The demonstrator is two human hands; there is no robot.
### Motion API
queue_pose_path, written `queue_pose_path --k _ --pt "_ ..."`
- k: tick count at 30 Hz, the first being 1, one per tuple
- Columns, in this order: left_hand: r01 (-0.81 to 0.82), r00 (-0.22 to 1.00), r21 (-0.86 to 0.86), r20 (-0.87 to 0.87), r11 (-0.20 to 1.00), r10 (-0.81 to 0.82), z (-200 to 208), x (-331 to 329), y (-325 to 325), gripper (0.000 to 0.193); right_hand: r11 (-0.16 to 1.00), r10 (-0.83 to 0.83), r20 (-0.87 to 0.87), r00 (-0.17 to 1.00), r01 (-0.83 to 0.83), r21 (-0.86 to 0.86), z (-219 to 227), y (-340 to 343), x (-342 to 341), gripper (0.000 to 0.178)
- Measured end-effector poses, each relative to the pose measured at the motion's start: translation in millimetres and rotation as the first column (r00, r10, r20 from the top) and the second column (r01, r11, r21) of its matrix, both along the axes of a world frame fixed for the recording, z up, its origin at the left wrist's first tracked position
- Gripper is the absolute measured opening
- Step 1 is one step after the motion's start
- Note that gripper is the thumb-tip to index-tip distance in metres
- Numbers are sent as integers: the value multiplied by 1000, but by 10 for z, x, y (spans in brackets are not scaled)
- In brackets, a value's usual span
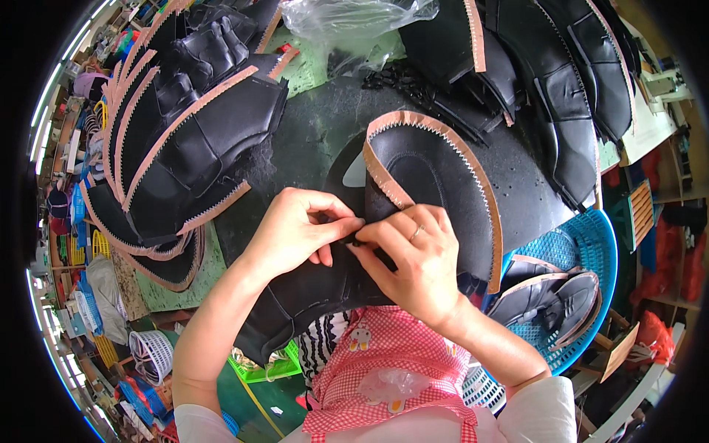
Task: Manually aligning and assembling leather shoe upper components at a factory workbench.
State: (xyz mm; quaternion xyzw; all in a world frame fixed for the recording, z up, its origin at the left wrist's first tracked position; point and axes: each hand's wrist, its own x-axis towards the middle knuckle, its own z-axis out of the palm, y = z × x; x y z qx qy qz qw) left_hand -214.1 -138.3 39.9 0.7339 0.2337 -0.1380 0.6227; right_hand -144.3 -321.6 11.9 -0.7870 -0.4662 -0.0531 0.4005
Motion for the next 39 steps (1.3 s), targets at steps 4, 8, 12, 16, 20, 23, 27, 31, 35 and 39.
queue_pose_path --k 4,8,12,16,20,23,27,31,35,39 --pt "-7 997 136 72 991 -3 -49 -29 -65 12 1000 -5 21 1000 6 -19 22 22 40 19" --pt "17 996 125 85 992 -28 -55 -61 -106 12 993 111 -11 994 -111 45 -20 -90 67 21" --pt "49 999 84 17 995 -50 61 -29 -38 19 991 92 -42 995 -87 102 -73 -102 17 22" --pt "76 997 9 -18 997 -76 78 16 43 25 991 85 -35 996 -81 109 -95 -106 17 23" --pt "133 990 7 -54 991 -132 112 43 59 25 990 86 -50 995 -80 116 -90 -93 18 24" --pt "145 989 17 -37 989 -145 129 42 48 26 990 80 -45 996 -74 123 -96 -98 11 24" --pt "137 990 1 -47 991 -137 113 40 55 27 990 74 -37 997 -69 120 -102 -80 11 24" --pt "123 990 2 -63 992 -122 140 47 8 21 990 78 -43 996 -73 122 -108 -106 -1 23" --pt "102 994 41 -29 994 -101 65 36 -29 20 990 79 -35 996 -75 118 -102 -103 4 22" --pt "41 999 31 25 999 -42 -87 -44 -48 19 998 55 -5 998 -55 42 -30 -58 39 20"
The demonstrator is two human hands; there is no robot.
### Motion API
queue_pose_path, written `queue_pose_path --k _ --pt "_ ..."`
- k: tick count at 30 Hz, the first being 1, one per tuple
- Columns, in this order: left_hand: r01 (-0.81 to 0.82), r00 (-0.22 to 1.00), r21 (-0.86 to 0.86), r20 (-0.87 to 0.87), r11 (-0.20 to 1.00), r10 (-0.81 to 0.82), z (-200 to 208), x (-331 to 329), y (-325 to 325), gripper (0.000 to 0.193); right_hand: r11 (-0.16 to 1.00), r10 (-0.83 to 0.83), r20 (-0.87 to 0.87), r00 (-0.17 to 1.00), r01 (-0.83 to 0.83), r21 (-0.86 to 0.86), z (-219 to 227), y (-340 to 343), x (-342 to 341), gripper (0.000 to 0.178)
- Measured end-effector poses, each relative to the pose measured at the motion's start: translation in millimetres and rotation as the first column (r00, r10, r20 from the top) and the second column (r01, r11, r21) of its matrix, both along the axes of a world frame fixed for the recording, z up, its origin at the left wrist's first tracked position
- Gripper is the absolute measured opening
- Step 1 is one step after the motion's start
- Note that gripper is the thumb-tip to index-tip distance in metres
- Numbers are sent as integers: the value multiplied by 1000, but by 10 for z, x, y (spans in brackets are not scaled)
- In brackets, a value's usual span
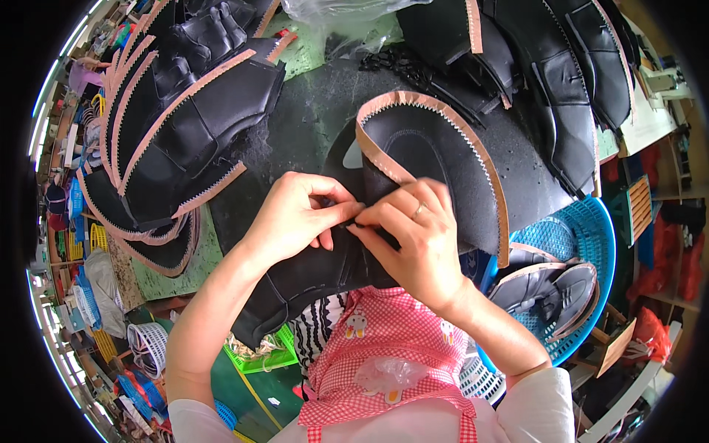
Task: Manually aligning and assembling leather shoe upper components at a factory workbench.
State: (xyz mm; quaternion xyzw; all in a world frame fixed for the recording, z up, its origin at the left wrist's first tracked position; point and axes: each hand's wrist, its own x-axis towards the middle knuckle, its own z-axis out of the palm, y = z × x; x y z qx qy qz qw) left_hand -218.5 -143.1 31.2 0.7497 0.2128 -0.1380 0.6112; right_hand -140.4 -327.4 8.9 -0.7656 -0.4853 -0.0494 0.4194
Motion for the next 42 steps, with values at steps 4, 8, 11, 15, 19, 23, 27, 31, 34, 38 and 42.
queue_pose_path --k 4,8,11,15,19,23,27,31,34,38,42 --pt "-51 995 177 94 983 34 -2 -15 -99 13 991 102 173 980 -84 -107 129 -53 -63 20" --pt "6 991 209 127 978 -33 26 -39 -119 12 977 171 70 983 -160 -140 91 -184 -76 19" --pt "-8 996 132 89 991 -4 57 -55 -104 14 980 170 60 984 -162 -116 64 -192 -107 19" --pt "130 990 122 41 984 -135 140 -16 -49 13 981 168 38 985 -163 -100 19 -201 -106 21" --pt "13 995 286 87 958 -40 26 -43 -164 10 988 122 129 984 -108 -110 72 -147 -93 19" --pt "-88 977 439 215 894 -9 -42 -50 -150 10 958 285 241 928 -264 -114 150 -214 -346 21" --pt "-34 987 295 159 955 -13 -39 -88 -223 14 944 324 142 935 -310 -113 121 -396 -435 23" --pt "-41 991 332 130 942 -3 15 -148 -217 16 997 -47 66 997 51 -65 343 -644 -65 25" --pt "-33 987 308 159 951 -17 35 -141 -213 16 901 -418 48 907 421 -103 205 -894 235 32" --pt "-31 986 320 165 947 -23 19 -141 -238 16 814 -540 -171 824 458 -357 128 -1176 279 31" --pt "-43 989 327 151 944 -7 66 -127 -320 13 849 -504 -319 803 392 -355 111 -1228 191 30"
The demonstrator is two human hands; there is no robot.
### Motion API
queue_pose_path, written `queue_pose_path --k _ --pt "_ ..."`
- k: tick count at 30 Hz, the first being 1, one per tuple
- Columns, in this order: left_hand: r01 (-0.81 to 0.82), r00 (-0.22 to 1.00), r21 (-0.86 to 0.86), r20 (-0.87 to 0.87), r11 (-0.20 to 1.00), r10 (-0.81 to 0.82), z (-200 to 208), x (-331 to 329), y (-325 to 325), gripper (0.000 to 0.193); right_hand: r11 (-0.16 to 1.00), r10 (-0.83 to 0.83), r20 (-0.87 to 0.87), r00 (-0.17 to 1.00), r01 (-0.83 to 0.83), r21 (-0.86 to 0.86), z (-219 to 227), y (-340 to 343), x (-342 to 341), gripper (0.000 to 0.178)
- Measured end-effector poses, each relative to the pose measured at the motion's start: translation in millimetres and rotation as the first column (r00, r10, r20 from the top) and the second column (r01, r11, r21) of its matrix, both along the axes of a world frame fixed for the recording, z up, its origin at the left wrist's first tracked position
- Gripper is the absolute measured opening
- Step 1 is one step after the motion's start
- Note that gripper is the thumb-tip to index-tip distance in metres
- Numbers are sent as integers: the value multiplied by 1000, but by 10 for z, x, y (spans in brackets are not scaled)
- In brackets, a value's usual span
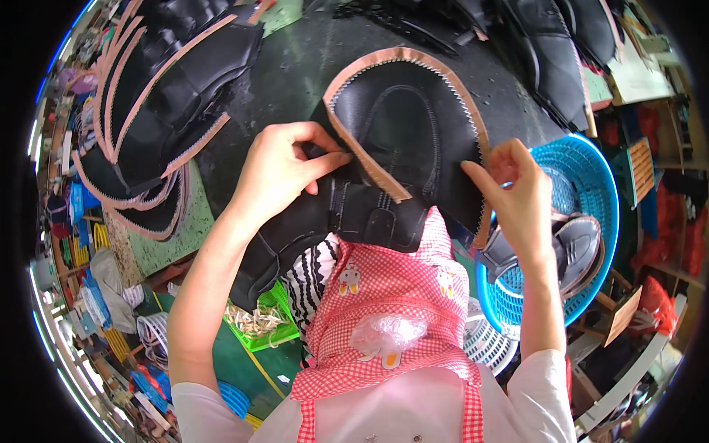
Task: Manually aligning and assembling leather shoe upper components at a factory workbench.
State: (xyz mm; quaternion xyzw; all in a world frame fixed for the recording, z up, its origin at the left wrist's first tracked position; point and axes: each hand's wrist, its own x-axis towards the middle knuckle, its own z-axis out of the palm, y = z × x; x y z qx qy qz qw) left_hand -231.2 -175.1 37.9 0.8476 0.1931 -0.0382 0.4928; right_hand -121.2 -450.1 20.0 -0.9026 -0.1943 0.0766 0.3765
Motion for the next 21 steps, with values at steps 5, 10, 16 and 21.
queue_pose_path --k 5,10,16,21 --pt "135 991 -235 14 963 -135 76 13 -298 12 749 83 -394 915 204 630 -296 -543 -135 28" --pt "105 905 209 385 972 -181 501 331 -177 24 578 -358 -406 841 542 610 -738 -2180 -60 28" --pt "-334 913 869 394 365 -104 496 -17 2130 51 717 -642 -126 756 651 248 -1597 -4330 -100 29" --pt "-226 974 966 224 127 36 164 -28 1801 72 693 -680 377 628 719 54 -1883 -4807 47 34"
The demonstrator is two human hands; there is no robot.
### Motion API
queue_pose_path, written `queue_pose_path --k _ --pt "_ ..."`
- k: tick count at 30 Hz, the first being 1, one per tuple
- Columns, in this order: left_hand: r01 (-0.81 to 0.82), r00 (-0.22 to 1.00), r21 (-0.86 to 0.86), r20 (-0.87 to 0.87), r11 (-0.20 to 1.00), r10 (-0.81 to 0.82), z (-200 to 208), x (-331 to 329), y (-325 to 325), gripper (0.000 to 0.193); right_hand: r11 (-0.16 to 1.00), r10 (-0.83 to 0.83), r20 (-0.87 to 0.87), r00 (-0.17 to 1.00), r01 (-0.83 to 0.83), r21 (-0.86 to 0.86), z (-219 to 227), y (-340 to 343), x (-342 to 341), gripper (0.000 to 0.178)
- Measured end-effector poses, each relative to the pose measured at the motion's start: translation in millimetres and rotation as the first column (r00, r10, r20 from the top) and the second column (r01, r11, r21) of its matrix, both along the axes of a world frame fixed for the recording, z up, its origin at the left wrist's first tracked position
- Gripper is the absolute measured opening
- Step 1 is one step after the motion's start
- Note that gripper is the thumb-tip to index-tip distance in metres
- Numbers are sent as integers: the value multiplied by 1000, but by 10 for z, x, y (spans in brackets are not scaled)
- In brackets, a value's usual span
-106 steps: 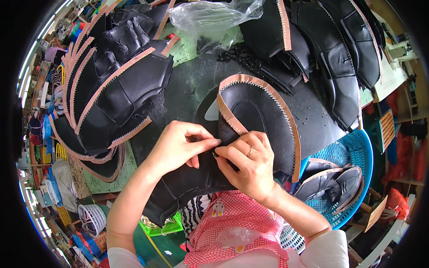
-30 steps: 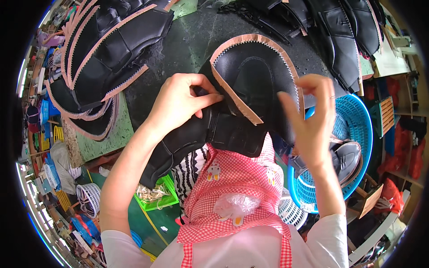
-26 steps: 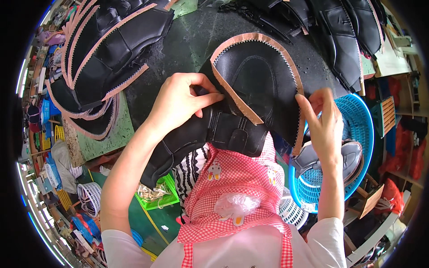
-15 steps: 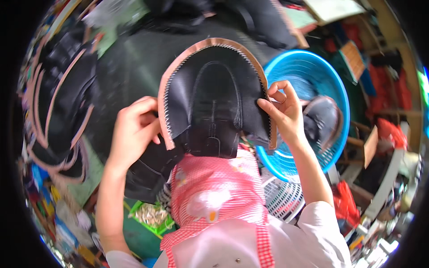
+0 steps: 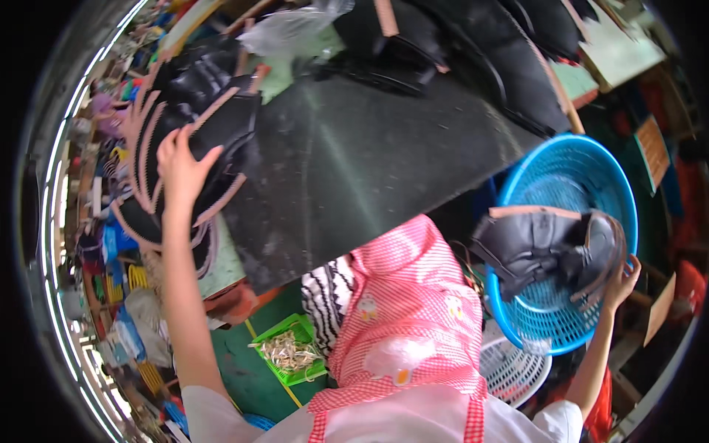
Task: Manually aligning and assembling leather shoe upper components at a factory workbench.
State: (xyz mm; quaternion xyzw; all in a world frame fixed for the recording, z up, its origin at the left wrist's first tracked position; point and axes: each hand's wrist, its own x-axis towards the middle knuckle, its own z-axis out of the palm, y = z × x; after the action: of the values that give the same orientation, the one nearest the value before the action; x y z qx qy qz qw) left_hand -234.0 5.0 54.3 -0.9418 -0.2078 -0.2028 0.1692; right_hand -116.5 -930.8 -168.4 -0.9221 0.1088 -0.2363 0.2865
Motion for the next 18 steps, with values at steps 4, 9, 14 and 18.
queue_pose_path --k 4,9,14,18 --pt "-5 998 -44 70 999 8 23 -104 -186 60 843 410 103 906 -420 335 613 1853 473 24" --pt "130 980 -185 171 974 -99 -95 -179 -355 70 452 854 45 518 -782 428 1606 4103 334 15" --pt "360 930 -684 206 635 -305 -268 -362 -726 48 115 990 55 134 -959 259 1887 5754 567 21" --pt "176 980 -776 80 605 -183 -92 -359 -1087 46 240 949 263 174 -940 -243 1675 6692 1046 22"
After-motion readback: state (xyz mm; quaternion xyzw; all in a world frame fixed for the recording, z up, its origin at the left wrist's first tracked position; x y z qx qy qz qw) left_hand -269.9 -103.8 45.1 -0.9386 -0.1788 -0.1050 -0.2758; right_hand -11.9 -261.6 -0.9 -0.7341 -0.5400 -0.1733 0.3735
